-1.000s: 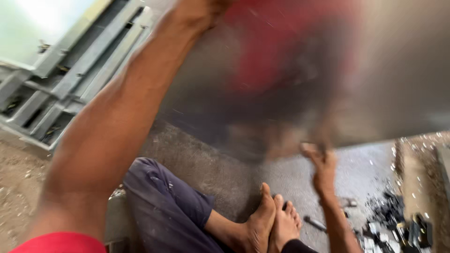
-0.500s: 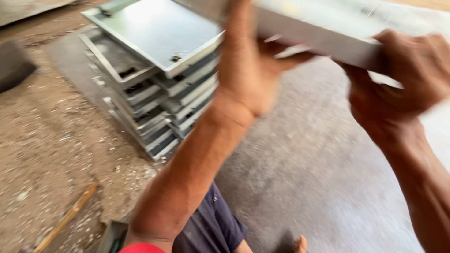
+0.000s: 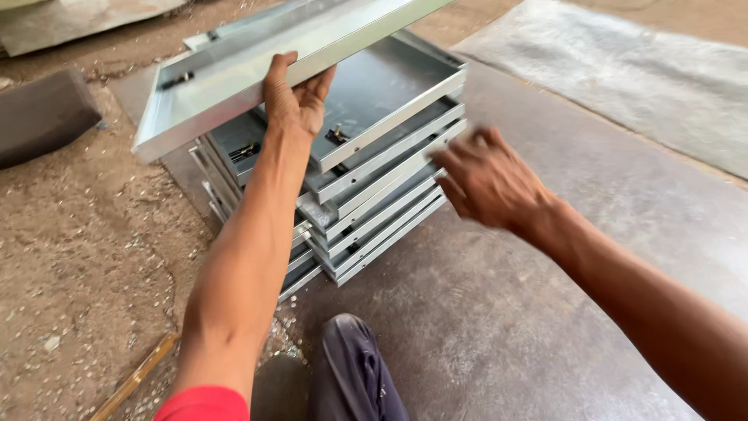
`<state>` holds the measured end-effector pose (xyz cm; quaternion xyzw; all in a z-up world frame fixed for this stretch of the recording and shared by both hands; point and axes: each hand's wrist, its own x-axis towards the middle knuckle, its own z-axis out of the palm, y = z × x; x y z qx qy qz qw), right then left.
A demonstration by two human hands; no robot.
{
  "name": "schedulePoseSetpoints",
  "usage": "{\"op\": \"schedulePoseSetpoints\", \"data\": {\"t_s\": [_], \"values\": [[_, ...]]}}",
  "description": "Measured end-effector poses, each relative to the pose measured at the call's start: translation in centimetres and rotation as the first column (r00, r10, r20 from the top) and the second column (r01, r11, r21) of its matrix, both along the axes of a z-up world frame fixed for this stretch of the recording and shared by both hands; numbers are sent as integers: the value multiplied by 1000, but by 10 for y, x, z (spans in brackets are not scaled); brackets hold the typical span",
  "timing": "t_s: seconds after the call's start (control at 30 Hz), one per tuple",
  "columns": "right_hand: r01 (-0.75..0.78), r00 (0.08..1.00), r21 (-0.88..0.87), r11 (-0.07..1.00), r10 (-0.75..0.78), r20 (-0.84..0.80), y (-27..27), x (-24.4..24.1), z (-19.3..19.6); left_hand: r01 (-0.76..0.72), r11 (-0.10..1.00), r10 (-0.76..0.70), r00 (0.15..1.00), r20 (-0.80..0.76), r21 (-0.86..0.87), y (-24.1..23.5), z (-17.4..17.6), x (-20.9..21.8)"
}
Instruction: The person attaches metal hinges to a rectangular metal tray by hand and using a hammer to tap the pins into place. The tray is then moved onto a stack of similar metal components.
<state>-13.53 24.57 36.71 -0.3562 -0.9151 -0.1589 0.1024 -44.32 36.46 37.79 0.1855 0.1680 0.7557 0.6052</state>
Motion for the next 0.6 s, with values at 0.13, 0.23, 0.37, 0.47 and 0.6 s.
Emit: {"op": "schedulePoseSetpoints", "data": {"t_s": [0.13,0.23,0.37,0.47,0.6], "values": [[-129,992,-86,988,129,-13,4,34,-67,89,978,-196,684,-702,-187,-11,-20,-5],[82,997,-310,947,-81,16,8,68,-86,-281,956,38,-172,-984,86,14,-30,-1],[277,953,-403,872,-302,2,-11,91,-75,-144,773,391,-657,-644,617,59,-64,-38],[280,955,-353,893,-297,6,-34,108,-59,-138,914,247,-554,-795,381,86,-75,-44],[424,900,-400,813,-427,87,-103,161,-61,22,837,434,-634,-640,546,104,-78,5]]}}
